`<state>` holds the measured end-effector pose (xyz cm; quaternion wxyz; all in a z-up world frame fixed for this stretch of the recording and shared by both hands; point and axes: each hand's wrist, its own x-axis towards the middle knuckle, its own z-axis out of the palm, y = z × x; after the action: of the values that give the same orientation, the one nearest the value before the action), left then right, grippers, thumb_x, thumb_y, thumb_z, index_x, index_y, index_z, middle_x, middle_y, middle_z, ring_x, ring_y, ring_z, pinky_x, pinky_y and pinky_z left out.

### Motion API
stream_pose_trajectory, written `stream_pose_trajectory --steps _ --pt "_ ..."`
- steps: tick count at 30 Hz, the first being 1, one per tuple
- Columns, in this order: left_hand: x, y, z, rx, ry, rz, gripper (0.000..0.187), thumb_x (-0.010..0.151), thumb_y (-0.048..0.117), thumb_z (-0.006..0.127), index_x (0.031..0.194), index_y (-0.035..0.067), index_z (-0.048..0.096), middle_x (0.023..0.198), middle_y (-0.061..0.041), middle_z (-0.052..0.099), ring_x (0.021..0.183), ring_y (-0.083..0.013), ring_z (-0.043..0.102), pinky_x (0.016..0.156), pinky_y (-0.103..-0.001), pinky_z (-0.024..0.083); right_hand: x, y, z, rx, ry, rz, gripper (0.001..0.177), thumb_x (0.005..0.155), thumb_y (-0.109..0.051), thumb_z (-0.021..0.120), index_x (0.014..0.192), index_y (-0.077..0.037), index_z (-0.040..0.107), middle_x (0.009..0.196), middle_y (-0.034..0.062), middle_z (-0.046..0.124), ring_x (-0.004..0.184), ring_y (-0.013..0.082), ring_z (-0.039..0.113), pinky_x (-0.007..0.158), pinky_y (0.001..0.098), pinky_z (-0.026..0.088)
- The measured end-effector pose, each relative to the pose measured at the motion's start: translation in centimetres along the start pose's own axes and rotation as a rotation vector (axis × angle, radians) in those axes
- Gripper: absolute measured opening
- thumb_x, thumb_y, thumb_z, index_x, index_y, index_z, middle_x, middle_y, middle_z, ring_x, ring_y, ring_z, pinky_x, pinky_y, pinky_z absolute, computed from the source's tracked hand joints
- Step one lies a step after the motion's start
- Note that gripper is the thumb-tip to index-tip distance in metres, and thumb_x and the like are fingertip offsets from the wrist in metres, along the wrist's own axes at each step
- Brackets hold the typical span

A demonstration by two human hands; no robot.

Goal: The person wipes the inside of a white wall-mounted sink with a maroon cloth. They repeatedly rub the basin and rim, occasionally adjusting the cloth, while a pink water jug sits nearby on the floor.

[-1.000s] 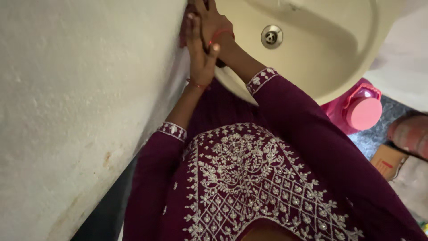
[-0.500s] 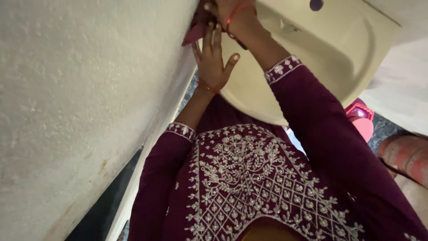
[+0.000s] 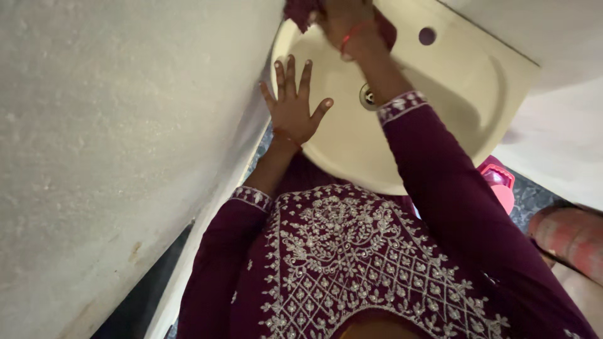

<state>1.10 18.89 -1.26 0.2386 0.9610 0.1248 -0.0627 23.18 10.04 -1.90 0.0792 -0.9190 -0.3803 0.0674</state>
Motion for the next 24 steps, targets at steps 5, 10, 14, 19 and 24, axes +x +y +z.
stream_pose_trajectory --steps 5,10,14,19,24 --pt "-0.2 -0.5 0.7 -0.027 0.062 0.018 0.095 0.098 0.079 0.040 0.168 0.016 0.020 0.175 -0.015 0.008 0.161 -0.0397 -0.003 0.120 -0.076 -0.003 -1.5 -3.3 0.2 -0.164 0.168 0.007 0.057 0.100 -0.036 0.058 0.151 -0.012 0.051 0.142 0.0224 0.052 0.126 0.0433 0.046 0.093 0.0659 0.041" --pt "-0.3 -0.4 0.7 -0.058 0.089 0.037 0.095 0.099 0.077 0.039 0.168 0.015 0.022 0.175 -0.016 0.013 0.161 -0.0406 -0.002 0.121 -0.075 -0.003 -2.4 -2.3 -2.8 0.013 -0.002 0.025 0.049 0.102 -0.029 0.060 0.149 -0.014 0.054 0.152 0.0197 0.046 0.131 0.0429 0.045 0.095 0.0618 0.044" --pt "-0.1 -0.1 0.1 -0.035 0.065 0.018 0.093 0.096 0.077 0.040 0.165 0.016 0.026 0.173 -0.016 0.015 0.159 -0.0402 0.000 0.119 -0.075 -0.001 -2.1 2.8 -3.4 -0.276 0.255 0.242 0.045 0.092 -0.024 0.063 0.135 -0.013 0.065 0.145 0.0185 0.050 0.129 0.0438 0.046 0.094 0.0618 0.046" --pt "-0.2 -0.1 0.3 -0.061 0.102 0.030 0.089 0.098 0.074 0.043 0.164 0.017 0.032 0.173 -0.016 0.016 0.160 -0.0401 0.003 0.119 -0.075 0.001 -1.2 3.2 -0.3 -0.289 0.232 0.190 0.043 0.088 -0.018 0.062 0.129 -0.007 0.066 0.135 0.0224 0.057 0.124 0.0445 0.048 0.092 0.0570 0.044" --pt "-0.1 -0.5 1.1 -0.044 0.155 0.058 0.087 0.099 0.073 0.044 0.162 0.014 0.036 0.173 -0.016 0.020 0.160 -0.0406 0.004 0.120 -0.075 0.004 -3.4 -3.9 1.9 -0.019 0.191 -0.185 0.041 0.095 -0.016 0.059 0.136 -0.015 0.066 0.137 0.0071 0.060 0.127 0.0321 0.049 0.104 0.0562 0.041"
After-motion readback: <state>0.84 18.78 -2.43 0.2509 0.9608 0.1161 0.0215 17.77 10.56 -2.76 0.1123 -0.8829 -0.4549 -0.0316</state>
